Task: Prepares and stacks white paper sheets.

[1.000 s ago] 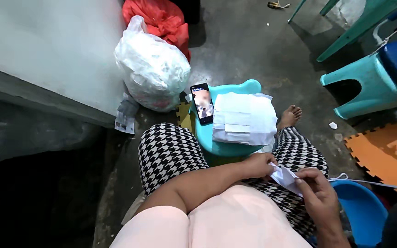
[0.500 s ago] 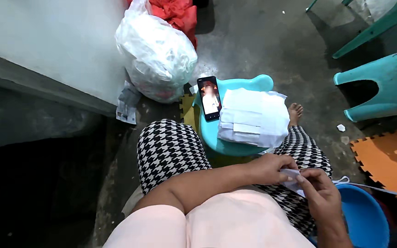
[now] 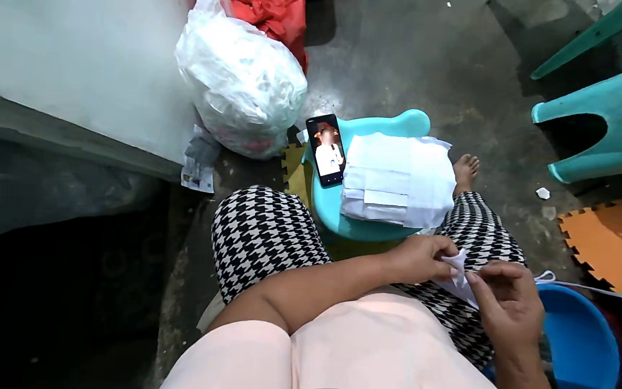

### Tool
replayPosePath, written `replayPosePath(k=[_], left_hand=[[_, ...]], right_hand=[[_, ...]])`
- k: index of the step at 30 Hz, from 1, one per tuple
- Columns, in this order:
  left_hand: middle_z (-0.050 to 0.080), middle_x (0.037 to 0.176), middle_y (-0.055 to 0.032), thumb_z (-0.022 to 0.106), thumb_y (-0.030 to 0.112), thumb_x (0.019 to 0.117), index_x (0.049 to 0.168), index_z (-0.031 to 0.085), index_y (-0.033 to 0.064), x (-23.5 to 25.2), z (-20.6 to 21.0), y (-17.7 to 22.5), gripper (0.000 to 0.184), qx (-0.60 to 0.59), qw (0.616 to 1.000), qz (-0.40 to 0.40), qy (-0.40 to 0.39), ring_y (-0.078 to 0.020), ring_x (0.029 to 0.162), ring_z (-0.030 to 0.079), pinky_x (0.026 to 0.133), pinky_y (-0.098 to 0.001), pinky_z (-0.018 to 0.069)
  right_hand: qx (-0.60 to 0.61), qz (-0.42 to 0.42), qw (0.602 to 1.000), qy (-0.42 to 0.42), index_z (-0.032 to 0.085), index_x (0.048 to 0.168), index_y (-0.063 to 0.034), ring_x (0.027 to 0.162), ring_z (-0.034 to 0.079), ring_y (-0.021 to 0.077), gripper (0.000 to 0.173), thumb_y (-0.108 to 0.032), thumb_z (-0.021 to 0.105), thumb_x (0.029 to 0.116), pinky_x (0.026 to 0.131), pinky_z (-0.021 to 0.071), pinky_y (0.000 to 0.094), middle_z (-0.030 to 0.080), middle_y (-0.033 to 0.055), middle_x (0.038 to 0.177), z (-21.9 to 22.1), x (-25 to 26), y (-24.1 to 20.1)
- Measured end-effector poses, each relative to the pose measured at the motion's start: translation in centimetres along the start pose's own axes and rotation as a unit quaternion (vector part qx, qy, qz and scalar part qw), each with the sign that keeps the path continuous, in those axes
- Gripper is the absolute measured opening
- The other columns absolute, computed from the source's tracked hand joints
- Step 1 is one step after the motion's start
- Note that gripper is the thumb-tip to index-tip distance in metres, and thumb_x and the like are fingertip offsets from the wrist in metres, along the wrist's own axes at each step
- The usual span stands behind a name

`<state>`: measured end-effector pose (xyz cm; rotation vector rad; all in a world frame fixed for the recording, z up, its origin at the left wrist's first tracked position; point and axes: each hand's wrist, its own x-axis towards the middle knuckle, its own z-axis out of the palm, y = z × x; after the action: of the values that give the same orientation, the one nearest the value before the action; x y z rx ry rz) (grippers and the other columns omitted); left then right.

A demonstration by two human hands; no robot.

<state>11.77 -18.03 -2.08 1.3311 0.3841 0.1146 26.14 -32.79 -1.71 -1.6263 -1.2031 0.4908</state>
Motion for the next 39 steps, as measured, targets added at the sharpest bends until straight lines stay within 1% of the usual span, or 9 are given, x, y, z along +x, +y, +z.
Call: replayPosePath(k=[3,6,11,16,25,28,32,36,39], left_hand=[[0.069,0.100,-0.0169,0.066,0.000,0.0961,0.123,0.059,-0.0087,0.0,0.0,0.2,0.029,-0.021,1.000,-0.012,0.001,-0.0153,0.081,0.069,0.078,-0.0320,0.0593],[0.069,0.097,-0.0154,0.068,-0.001,0.0939,0.120,0.060,-0.0083,0.1,0.0,0.0,0.028,-0.027,1.000,-0.003,0.008,-0.0138,0.079,0.068,0.077,-0.0305,0.0588],[0.068,0.091,-0.0125,0.070,-0.002,0.0919,0.114,0.061,-0.0079,0.2,-0.1,-0.4,0.025,-0.027,1.000,-0.007,0.007,-0.0118,0.075,0.066,0.074,-0.0294,0.0573],[0.067,0.086,-0.0097,0.071,0.001,0.0918,0.114,0.061,-0.0067,0.2,-0.1,-0.6,0.026,-0.019,1.000,-0.008,0.005,-0.0088,0.071,0.063,0.070,-0.0259,0.0546],[0.064,0.081,-0.0076,0.074,0.006,0.0906,0.112,0.062,-0.0058,0.3,0.1,-0.8,0.027,0.013,1.000,0.005,0.010,-0.0082,0.068,0.058,0.067,-0.0251,0.0509],[0.062,0.082,-0.0092,0.079,0.013,0.0885,0.110,0.064,-0.0066,0.2,0.1,-0.6,0.033,0.080,0.996,0.035,0.013,-0.0126,0.072,0.056,0.070,-0.0291,0.0482],[0.068,0.086,-0.0164,0.076,0.005,0.0884,0.107,0.066,-0.0076,0.2,0.5,-0.2,0.024,0.146,0.986,0.082,0.010,-0.0225,0.079,0.064,0.075,-0.0380,0.0531],[0.068,0.086,-0.0159,0.077,0.007,0.0886,0.108,0.066,-0.0075,0.1,0.6,-0.2,0.026,0.138,0.986,0.096,0.006,-0.0210,0.078,0.065,0.075,-0.0359,0.0538],[0.068,0.088,-0.0159,0.077,0.007,0.0891,0.110,0.065,-0.0080,0.0,0.5,0.0,0.028,0.117,0.989,0.091,0.002,-0.0197,0.079,0.066,0.077,-0.0344,0.0542]], right_hand=[[-0.054,-0.040,0.998,-0.006,0.061,0.109,-0.0176,0.090,0.062,-0.0021,0.019,-0.019,0.070,0.0915,0.080,0.0534,0.0152,0.064,-0.0082,0.101,0.2,-0.2,-0.1],[-0.062,-0.042,0.997,-0.022,0.062,0.109,-0.0138,0.088,0.063,-0.0012,0.018,-0.021,0.069,0.0935,0.080,0.0539,0.0154,0.066,-0.0050,0.100,0.4,-0.3,0.1],[-0.027,-0.004,0.998,-0.058,0.062,0.114,-0.0172,0.089,0.066,0.0000,0.023,-0.020,0.070,0.0926,0.082,0.0568,0.0179,0.068,-0.0076,0.103,0.4,-0.1,-0.2],[0.021,0.032,0.996,-0.078,0.061,0.116,-0.0208,0.089,0.066,0.0024,0.028,-0.024,0.073,0.0914,0.081,0.0581,0.0199,0.067,-0.0090,0.103,0.2,-0.1,-0.2],[0.077,0.060,0.992,-0.074,0.061,0.117,-0.0238,0.089,0.067,0.0024,0.033,-0.028,0.077,0.0890,0.082,0.0577,0.0193,0.068,-0.0115,0.101,0.1,-0.1,0.0],[0.083,0.071,0.991,-0.075,0.060,0.116,-0.0257,0.090,0.065,0.0002,0.031,-0.032,0.075,0.0904,0.083,0.0564,0.0181,0.066,-0.0144,0.101,0.1,0.0,-0.1],[0.088,0.083,0.989,-0.082,0.059,0.117,-0.0218,0.086,0.065,0.0001,0.033,-0.024,0.074,0.0881,0.077,0.0568,0.0175,0.066,-0.0128,0.099,-0.1,0.1,-0.1],[0.108,0.097,0.986,-0.085,0.058,0.115,-0.0222,0.079,0.064,-0.0010,0.027,-0.018,0.070,0.0908,0.070,0.0569,0.0161,0.066,-0.0129,0.095,-0.3,0.2,-0.4],[0.103,0.093,0.987,-0.084,0.058,0.113,-0.0223,0.079,0.063,-0.0019,0.025,-0.016,0.068,0.0917,0.071,0.0555,0.0148,0.066,-0.0136,0.094,-0.5,0.4,-0.4]])
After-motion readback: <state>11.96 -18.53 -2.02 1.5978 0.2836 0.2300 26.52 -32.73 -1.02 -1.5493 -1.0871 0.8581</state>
